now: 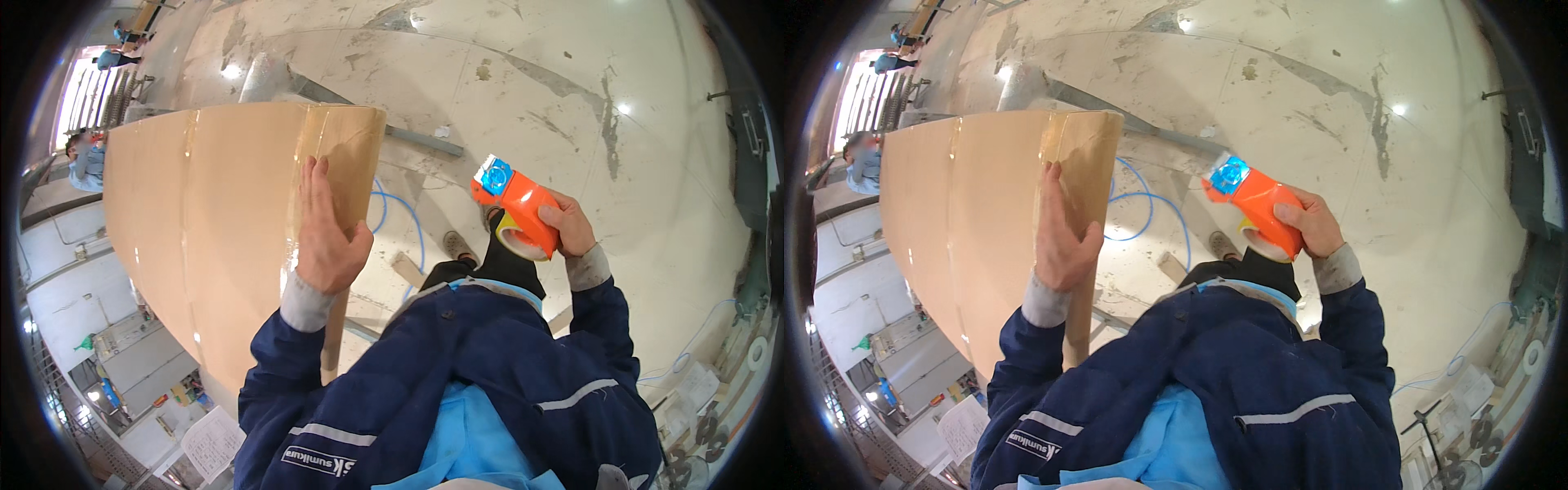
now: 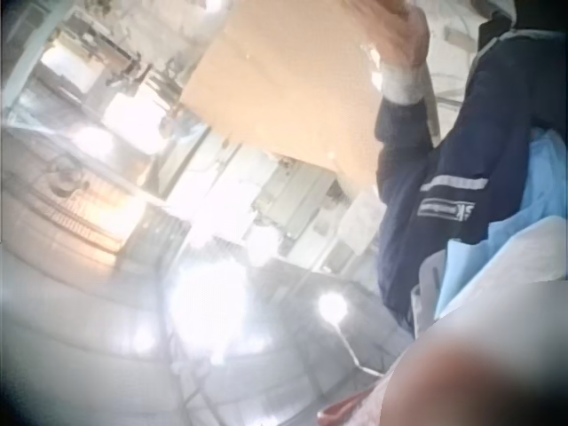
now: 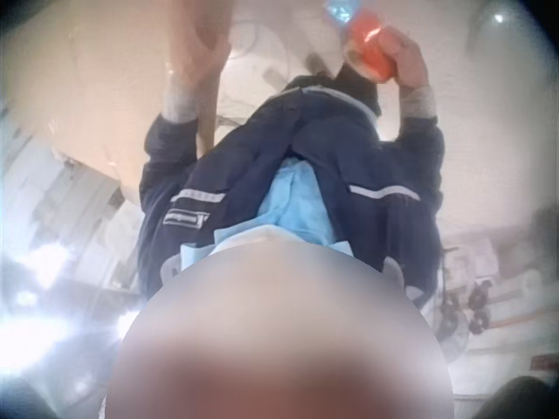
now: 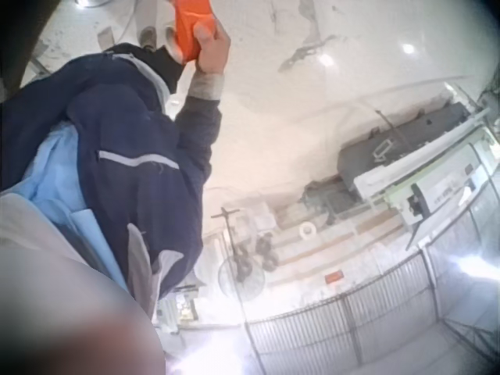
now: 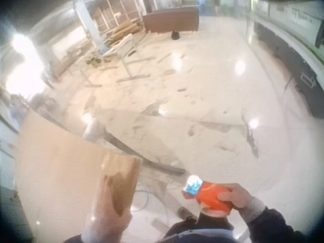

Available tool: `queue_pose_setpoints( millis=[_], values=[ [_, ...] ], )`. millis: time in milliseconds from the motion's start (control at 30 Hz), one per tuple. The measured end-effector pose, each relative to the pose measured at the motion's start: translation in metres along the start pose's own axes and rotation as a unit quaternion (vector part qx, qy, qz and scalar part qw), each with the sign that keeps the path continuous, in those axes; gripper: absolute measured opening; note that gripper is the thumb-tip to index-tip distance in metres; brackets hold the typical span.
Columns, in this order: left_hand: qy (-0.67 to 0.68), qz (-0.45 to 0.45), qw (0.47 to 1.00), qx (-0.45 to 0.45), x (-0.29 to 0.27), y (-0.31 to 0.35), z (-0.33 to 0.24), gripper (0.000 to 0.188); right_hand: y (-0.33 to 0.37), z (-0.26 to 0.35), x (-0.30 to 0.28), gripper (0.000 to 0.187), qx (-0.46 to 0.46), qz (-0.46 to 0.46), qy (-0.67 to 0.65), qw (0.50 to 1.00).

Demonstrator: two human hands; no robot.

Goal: The person cuts a large piece of cardboard with a utility knife, folds the edges, and secures them with packing tape. A coworker assists by holding the cardboard and applying additional tape to the seams.

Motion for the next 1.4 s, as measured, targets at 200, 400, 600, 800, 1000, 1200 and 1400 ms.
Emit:
queue_pose_setpoints(
  millis=[200,400,600,800,1000,1200,1400],
  values=[
    [0.654,0.162,0.687,-0.271,0.008,-0.032,-0.047,0.061,-0.004,0.066,0.014,0.078,-0.016,0.174,0.06,0.983],
    [0.639,0.093,0.72,-0.253,0.018,-0.061,-0.061,0.038,-0.056,0.156,0.013,0.075,-0.008,0.297,0.192,0.935],
    [0.264,-0.044,0.921,-0.282,-0.01,-0.103,-0.064,0.021,-0.114,0.224,0.016,0.069,0.001,0.353,0.31,0.883],
    [0.03,-0.117,0.908,-0.401,-0.073,-0.095,-0.02,0.018,-0.148,0.237,0.008,0.067,0.068,0.352,0.347,0.867],
    [-0.01,-0.101,0.906,-0.41,-0.065,-0.085,0.023,0.024,-0.182,0.233,-0.01,0.068,0.059,0.34,0.359,0.867],
    [0.013,-0.241,0.873,-0.423,-0.012,-0.08,0.03,0.023,-0.201,0.203,-0.017,0.068,0.13,0.32,0.351,0.87],
    [-0.107,-0.34,0.787,-0.504,-0.004,-0.065,0.036,0.035,-0.205,0.211,-0.056,0.067,0.093,0.288,0.393,0.868]
  ],
)
Point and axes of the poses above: each hand's wrist, its own y-axis away from the middle knuckle, its own x-axis out of the palm, z = x × y, the point moved 2 cm from there along -y, towards the middle knuckle, and after that the axes turned 13 degrees about x, right-handed, at the moved point
